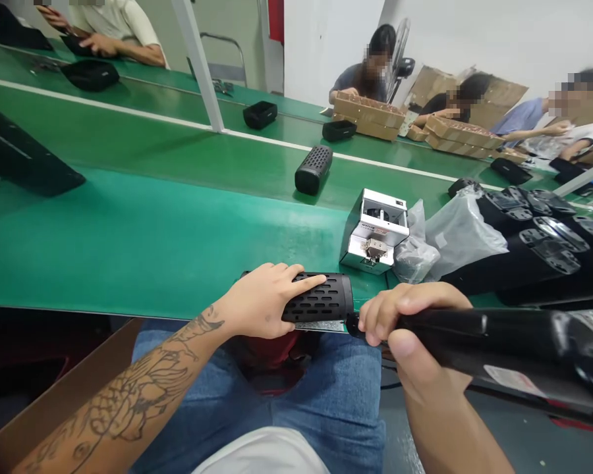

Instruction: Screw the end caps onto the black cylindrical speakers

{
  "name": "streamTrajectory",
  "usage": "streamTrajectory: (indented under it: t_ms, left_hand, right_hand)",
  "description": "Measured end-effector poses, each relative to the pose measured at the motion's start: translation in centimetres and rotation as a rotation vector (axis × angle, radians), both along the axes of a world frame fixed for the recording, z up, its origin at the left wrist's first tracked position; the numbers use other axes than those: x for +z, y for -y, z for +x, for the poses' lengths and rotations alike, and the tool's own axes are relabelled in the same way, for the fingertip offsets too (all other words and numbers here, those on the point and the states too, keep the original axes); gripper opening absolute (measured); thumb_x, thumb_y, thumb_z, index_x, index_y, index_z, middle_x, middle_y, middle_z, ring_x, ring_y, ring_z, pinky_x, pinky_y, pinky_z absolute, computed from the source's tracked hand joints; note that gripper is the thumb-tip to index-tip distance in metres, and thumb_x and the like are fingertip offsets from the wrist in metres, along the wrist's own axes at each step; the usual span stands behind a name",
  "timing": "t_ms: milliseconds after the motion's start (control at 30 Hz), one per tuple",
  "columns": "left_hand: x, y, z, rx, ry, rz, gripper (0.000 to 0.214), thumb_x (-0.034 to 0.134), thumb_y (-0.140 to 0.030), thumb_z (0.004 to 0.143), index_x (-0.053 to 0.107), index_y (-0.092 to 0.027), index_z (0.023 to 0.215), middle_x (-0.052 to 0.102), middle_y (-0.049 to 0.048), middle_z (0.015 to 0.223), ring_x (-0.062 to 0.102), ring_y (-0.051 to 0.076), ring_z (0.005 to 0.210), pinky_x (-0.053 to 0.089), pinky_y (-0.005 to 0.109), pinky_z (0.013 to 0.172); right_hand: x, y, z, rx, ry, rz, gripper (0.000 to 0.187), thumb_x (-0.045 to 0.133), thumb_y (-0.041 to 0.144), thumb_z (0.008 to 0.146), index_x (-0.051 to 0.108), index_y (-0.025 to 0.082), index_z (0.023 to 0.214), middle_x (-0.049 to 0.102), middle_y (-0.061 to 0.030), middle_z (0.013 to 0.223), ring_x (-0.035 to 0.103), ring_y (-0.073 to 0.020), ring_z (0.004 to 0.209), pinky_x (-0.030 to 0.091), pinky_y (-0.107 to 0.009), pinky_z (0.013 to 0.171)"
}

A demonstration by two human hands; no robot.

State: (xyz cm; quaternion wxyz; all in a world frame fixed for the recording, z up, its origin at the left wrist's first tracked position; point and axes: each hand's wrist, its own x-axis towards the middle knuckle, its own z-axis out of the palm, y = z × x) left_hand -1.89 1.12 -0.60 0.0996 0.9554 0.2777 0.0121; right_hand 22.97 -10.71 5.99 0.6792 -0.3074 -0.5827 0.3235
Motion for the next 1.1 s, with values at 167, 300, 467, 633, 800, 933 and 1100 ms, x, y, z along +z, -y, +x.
streamTrajectory:
  t_ms: [167, 300, 467, 633, 800, 933, 1100]
  left_hand:
    - [0.0, 0.0, 0.0, -0.001, -0.013, 0.002, 0.108, 0.085, -0.055, 0.092, 0.036, -0.04, 0.187, 0.069, 0.0164, 0.154, 0.076, 0.038, 0.117, 0.058, 0.05, 0.1]
    - [0.2, 0.0, 0.1, 0.004, -0.019, -0.009, 0.109, 0.085, -0.052, 0.092, 0.036, -0.04, 0.188, 0.068, 0.0164, 0.155, 0.076, 0.039, 0.118, 0.058, 0.051, 0.1]
    - [0.4, 0.1, 0.1, 0.003, -0.037, -0.023, 0.109, 0.085, -0.053, 0.093, 0.034, -0.041, 0.189, 0.068, 0.0162, 0.155, 0.075, 0.039, 0.119, 0.057, 0.05, 0.101]
    - [0.1, 0.1, 0.1, 0.0, -0.028, -0.015, 0.11, 0.085, -0.053, 0.093, 0.033, -0.041, 0.189, 0.067, 0.0163, 0.154, 0.074, 0.039, 0.121, 0.057, 0.052, 0.103]
    - [0.2, 0.2, 0.1, -0.003, -0.032, -0.013, 0.109, 0.084, -0.053, 0.093, 0.034, -0.04, 0.188, 0.067, 0.016, 0.154, 0.073, 0.038, 0.121, 0.057, 0.051, 0.104]
    - [0.4, 0.1, 0.2, 0.0, -0.03, -0.017, 0.108, 0.084, -0.052, 0.093, 0.034, -0.04, 0.188, 0.067, 0.0157, 0.154, 0.074, 0.038, 0.121, 0.057, 0.051, 0.104]
    - [0.4, 0.1, 0.2, 0.004, -0.031, -0.035, 0.11, 0.085, -0.052, 0.092, 0.034, -0.041, 0.188, 0.067, 0.0158, 0.155, 0.074, 0.039, 0.122, 0.057, 0.051, 0.104]
  right_hand:
    - [-1.2, -1.1, -0.5, -0.022, 0.013, 0.01, 0.018, 0.094, 0.025, 0.099, 0.084, 0.026, 0.114, 0.075, 0.0004, 0.073, 0.069, -0.0186, 0.054, 0.065, -0.037, 0.058]
    - [-1.6, -1.7, -0.4, -0.012, 0.001, -0.017, 0.016, 0.092, 0.022, 0.099, 0.082, 0.025, 0.112, 0.074, 0.0007, 0.072, 0.068, -0.0181, 0.053, 0.065, -0.037, 0.057]
    - [-1.8, -2.3, -0.1, -0.009, 0.005, -0.044, 0.015, 0.092, 0.024, 0.099, 0.08, 0.023, 0.107, 0.075, 0.0005, 0.073, 0.07, -0.0186, 0.054, 0.067, -0.037, 0.058]
    - [-1.9, -2.8, 0.1, -0.053, -0.011, -0.113, 0.02, 0.095, 0.027, 0.098, 0.076, 0.024, 0.103, 0.073, 0.0027, 0.071, 0.068, -0.0174, 0.053, 0.067, -0.036, 0.058]
    - [-2.0, -2.6, 0.0, -0.01, 0.017, -0.115, 0.022, 0.096, 0.026, 0.099, 0.073, 0.024, 0.1, 0.071, 0.0038, 0.07, 0.066, -0.0159, 0.052, 0.066, -0.035, 0.059]
    - [-2.1, -2.6, -0.2, 0.035, 0.028, -0.116, 0.024, 0.096, 0.023, 0.098, 0.071, 0.024, 0.097, 0.071, 0.0045, 0.07, 0.066, -0.0148, 0.052, 0.066, -0.034, 0.06]
    - [-2.3, -2.9, -0.2, 0.059, 0.02, -0.12, 0.022, 0.093, 0.019, 0.098, 0.072, 0.024, 0.097, 0.07, 0.0047, 0.07, 0.065, -0.0142, 0.052, 0.066, -0.033, 0.06]
